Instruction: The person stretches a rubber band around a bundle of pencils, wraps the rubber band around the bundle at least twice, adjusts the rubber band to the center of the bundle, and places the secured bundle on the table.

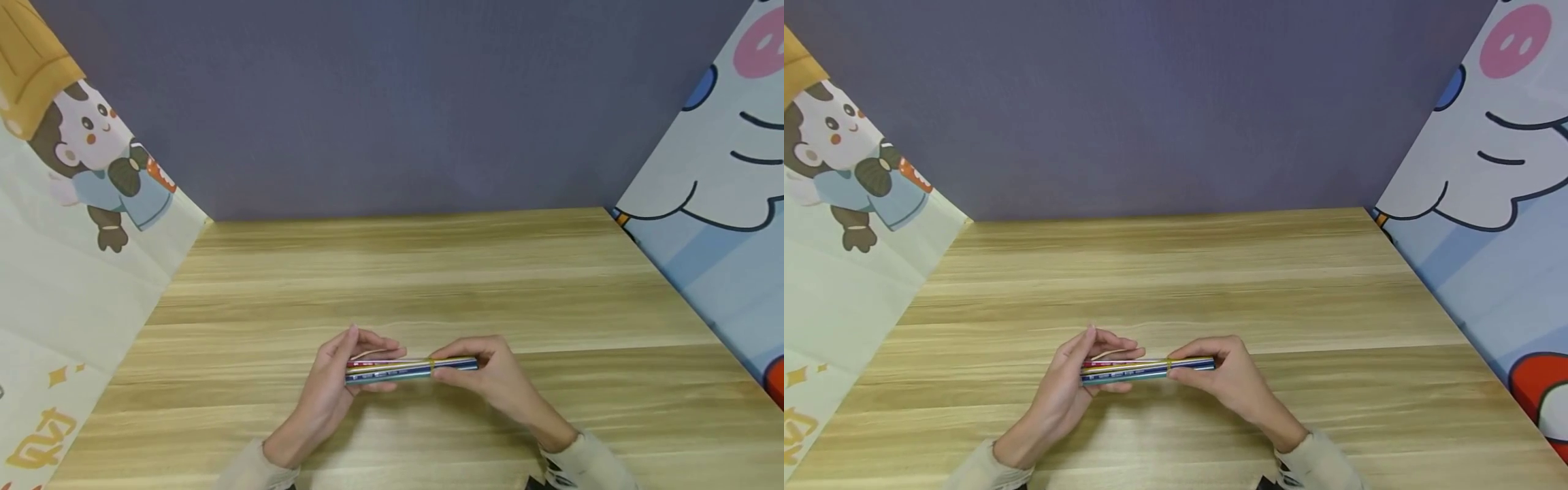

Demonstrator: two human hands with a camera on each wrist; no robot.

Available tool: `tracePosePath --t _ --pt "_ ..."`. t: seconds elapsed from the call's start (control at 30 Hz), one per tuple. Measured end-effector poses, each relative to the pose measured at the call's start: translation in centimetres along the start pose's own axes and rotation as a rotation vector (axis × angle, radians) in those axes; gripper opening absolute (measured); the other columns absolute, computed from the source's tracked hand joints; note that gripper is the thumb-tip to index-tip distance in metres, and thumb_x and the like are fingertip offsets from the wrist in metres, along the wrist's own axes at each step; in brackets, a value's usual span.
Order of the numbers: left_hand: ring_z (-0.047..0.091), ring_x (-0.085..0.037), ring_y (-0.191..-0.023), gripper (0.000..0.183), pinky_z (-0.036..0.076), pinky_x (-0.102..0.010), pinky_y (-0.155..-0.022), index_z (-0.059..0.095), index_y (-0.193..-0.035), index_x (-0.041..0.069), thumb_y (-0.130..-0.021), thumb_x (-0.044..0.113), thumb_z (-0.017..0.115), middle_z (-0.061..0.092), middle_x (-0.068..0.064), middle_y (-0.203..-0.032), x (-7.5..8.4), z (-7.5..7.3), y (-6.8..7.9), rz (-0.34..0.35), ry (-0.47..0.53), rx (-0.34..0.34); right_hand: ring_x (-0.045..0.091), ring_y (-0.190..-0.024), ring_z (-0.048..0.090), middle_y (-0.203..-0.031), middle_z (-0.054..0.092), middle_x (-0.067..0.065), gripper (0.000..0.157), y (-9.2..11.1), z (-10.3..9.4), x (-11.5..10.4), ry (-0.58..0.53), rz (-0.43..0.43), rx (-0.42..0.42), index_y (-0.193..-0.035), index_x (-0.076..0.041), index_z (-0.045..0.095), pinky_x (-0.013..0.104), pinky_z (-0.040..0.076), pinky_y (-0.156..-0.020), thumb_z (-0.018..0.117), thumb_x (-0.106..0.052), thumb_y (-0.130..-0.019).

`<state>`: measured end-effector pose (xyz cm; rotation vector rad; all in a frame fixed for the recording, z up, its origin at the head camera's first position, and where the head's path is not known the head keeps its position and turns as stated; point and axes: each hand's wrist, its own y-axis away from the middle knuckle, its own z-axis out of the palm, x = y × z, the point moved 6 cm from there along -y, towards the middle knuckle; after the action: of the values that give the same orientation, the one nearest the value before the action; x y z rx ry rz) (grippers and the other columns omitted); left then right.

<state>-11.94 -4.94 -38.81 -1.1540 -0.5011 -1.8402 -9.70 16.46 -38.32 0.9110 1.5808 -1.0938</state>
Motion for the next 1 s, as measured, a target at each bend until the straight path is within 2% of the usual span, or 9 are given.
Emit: tracePosePath --t 0.17,0.3,0.5,0.63,0.8,0.87,1.0 --pt "0.066 -0.034 -0.112 0.046 0.062 -0.044 -0.077 0.065 -0.114 0.000 -0.112 0.028 0.028 0.067 -0.022 -0.121 -0.1 0.1 0.2 -0.011 0.016 -0.011 0.016 -0.075 0.069 -0.096 0.075 0.011 0.017 0.2 0.6 0.0 -0.024 -0.020 -0.017 -0.103 -0.002 0.076 0.032 0.061 -0.060 0.077 -0.002 -0.086" --pt "0.066 -0.035 -0.112 0.044 0.061 -0.046 -0.078 0.066 -0.108 0.002 -0.112 0.025 0.029 0.067 -0.019 -0.120 -0.3 0.7 0.1 -0.035 0.005 -0.026 0.019 -0.078 0.071 -0.099 0.076 0.009 0.020 0.3 1.5 0.1 -0.021 0.001 -0.063 -0.106 -0.004 0.077 0.035 0.062 -0.062 0.078 -0.005 -0.086" --pt "0.065 -0.039 -0.113 0.042 0.060 -0.050 -0.079 0.064 -0.101 0.002 -0.111 0.027 0.031 0.064 -0.025 -0.122 0.2 0.8 -0.1 -0.042 0.015 -0.021 0.021 -0.087 0.071 -0.109 0.075 0.003 0.029 0.4 1.6 -0.4 0.082 0.011 -0.061 -0.112 -0.015 0.075 0.035 0.062 -0.070 0.081 -0.014 -0.084" --pt "0.065 -0.036 -0.114 0.044 0.060 -0.047 -0.081 0.065 -0.104 0.002 -0.111 0.030 0.032 0.064 -0.024 -0.124 0.3 0.3 -0.2 -0.065 0.045 -0.018 0.017 -0.086 0.071 -0.110 0.073 -0.001 0.035 0.6 1.4 -0.9 0.213 -0.063 -0.056 -0.117 -0.018 0.073 0.031 0.061 -0.068 0.082 -0.018 -0.084" --pt "0.065 -0.034 -0.115 0.046 0.060 -0.044 -0.084 0.067 -0.109 0.003 -0.111 0.031 0.030 0.065 -0.020 -0.125 -0.2 0.0 -0.3 -0.101 0.097 -0.027 0.012 -0.081 0.068 -0.104 0.073 -0.001 0.037 0.9 1.0 -1.3 0.349 -0.220 -0.019 -0.116 -0.011 0.073 0.027 0.059 -0.063 0.083 -0.007 -0.080" --pt "0.065 -0.033 -0.115 0.047 0.060 -0.043 -0.083 0.067 -0.109 0.003 -0.111 0.030 0.029 0.065 -0.020 -0.124 -0.3 -0.1 -0.3 -0.106 0.112 -0.023 0.012 -0.081 0.069 -0.103 0.073 0.000 0.038 0.9 1.0 -1.3 0.362 -0.253 -0.015 -0.114 -0.009 0.074 0.027 0.059 -0.063 0.084 -0.004 -0.078" --pt "0.066 -0.033 -0.114 0.046 0.061 -0.042 -0.080 0.066 -0.104 0.004 -0.112 0.030 0.029 0.067 -0.017 -0.120 -0.6 -0.1 -0.2 -0.102 0.122 -0.007 0.013 -0.083 0.071 -0.103 0.074 -0.001 0.037 0.9 1.2 -1.4 0.358 -0.258 -0.015 -0.112 -0.011 0.075 0.028 0.060 -0.065 0.085 -0.005 -0.077"
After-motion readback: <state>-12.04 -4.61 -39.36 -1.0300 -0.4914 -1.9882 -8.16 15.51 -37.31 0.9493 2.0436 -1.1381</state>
